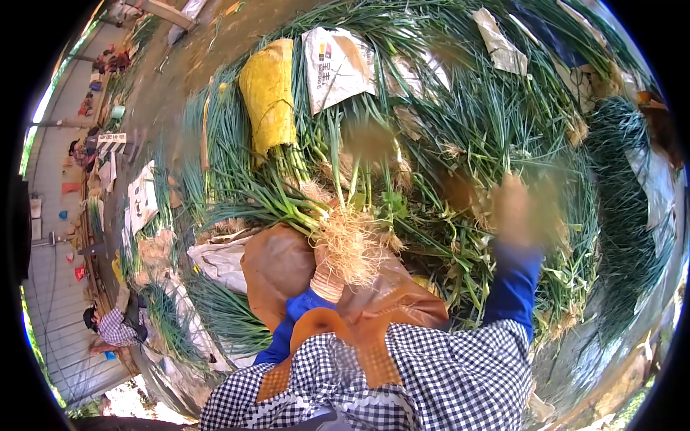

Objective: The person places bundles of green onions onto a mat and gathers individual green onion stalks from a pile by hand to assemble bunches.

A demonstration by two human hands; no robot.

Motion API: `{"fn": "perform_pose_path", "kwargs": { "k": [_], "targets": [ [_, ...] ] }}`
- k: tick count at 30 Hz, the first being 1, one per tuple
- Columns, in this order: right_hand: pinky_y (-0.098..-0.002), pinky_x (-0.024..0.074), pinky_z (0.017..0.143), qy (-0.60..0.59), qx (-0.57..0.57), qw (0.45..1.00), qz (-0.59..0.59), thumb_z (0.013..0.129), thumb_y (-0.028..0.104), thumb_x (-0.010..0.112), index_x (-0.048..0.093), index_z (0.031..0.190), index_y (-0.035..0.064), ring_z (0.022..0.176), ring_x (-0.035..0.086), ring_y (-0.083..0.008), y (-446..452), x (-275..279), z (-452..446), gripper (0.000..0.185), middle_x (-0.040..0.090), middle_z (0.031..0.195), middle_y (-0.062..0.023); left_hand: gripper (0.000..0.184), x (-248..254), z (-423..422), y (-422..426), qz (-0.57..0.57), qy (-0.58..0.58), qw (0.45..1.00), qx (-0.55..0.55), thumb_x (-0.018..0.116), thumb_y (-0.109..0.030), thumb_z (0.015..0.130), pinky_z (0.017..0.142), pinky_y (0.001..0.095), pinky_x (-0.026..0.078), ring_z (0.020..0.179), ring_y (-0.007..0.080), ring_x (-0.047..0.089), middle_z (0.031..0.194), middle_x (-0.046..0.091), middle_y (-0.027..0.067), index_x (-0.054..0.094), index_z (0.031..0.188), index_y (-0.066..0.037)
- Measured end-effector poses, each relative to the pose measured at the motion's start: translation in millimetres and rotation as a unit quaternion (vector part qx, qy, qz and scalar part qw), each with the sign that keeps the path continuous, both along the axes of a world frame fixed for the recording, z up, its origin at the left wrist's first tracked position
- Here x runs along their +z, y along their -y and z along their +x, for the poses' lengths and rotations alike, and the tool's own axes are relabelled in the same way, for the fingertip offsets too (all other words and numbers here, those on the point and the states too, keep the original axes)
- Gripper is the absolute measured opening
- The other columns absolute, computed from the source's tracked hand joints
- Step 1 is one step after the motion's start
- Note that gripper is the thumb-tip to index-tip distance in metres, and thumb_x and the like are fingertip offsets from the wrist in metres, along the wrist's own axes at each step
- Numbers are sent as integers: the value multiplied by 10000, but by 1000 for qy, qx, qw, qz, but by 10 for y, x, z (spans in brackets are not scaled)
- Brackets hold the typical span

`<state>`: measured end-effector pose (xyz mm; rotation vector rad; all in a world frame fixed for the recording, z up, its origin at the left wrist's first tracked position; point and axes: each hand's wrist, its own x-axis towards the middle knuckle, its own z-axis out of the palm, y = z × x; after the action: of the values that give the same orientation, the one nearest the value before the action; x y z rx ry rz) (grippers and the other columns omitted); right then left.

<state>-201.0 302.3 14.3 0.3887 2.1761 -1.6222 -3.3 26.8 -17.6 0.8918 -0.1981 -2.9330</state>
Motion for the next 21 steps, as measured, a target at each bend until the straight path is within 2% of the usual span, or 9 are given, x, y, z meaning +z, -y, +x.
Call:
{"fn": "perform_pose_path", "kwargs": {
  "k": [3,5,9,13,14,16,18,19,21],
  "targets": [
    [-298,460,843,-267,279,908,160,883,307,530,551,1138,99,976,565,-177,724,-382,120,330,593,1095,-92,338,-11,32,11,-3,3,1000,-1,523,-173,835,788,433,512,877,302,595,1011,595,163,505,1130,-9],
    [-315,450,843,-36,312,938,-144,884,328,527,575,1092,96,990,546,-180,1368,-414,445,315,586,1106,-73,337,-32,39,-14,-3,9,1000,-3,523,-170,834,788,433,512,877,302,595,1010,595,164,505,1130,-8],
    [-303,484,686,-160,403,901,26,873,261,554,629,1000,54,816,606,-190,1899,-370,836,254,635,903,-132,337,-82,78,-37,-6,18,1000,-2,524,-164,832,788,434,512,877,302,595,1009,595,164,504,1130,-8],
    [-350,448,552,-270,407,870,-70,866,235,535,592,898,56,608,557,-287,1609,-424,998,190,563,682,-152,337,-112,39,-21,-8,14,1000,6,524,-158,829,789,434,512,877,302,595,1008,595,164,504,1129,-8],
    [-347,433,540,-111,380,909,-131,879,215,514,573,861,34,584,536,-271,1498,-60,1027,192,541,661,-135,337,-114,29,-13,-6,10,1000,8,524,-157,828,789,434,512,877,302,595,1008,594,164,504,1129,-8],
    [-315,449,559,-300,473,824,-85,892,210,505,570,863,22,606,556,-200,1102,-51,1018,201,572,693,-95,337,-94,-9,27,-3,1,1000,13,524,-154,827,789,435,511,876,302,595,1007,594,165,504,1129,-7],
    [-299,505,602,-161,350,865,-321,870,288,547,585,867,61,684,614,-199,677,-41,771,230,621,747,-64,337,-31,2,76,-3,0,1000,11,524,-151,826,789,435,511,876,303,595,1007,594,165,504,1129,-7],
    [-318,514,631,75,282,907,-303,844,338,570,582,946,61,785,622,-201,421,-8,494,296,636,856,-91,337,-19,-5,108,-10,-4,1000,10,524,-150,825,789,435,511,876,303,595,1007,594,165,504,1129,-7],
    [-315,511,610,-204,243,940,128,850,332,550,572,961,49,771,626,-204,80,-451,-4,305,639,879,-97,337,10,45,138,-11,-2,1000,7,524,-147,824,790,435,511,876,303,595,1006,594,165,503,1129,-7]
  ]
}}
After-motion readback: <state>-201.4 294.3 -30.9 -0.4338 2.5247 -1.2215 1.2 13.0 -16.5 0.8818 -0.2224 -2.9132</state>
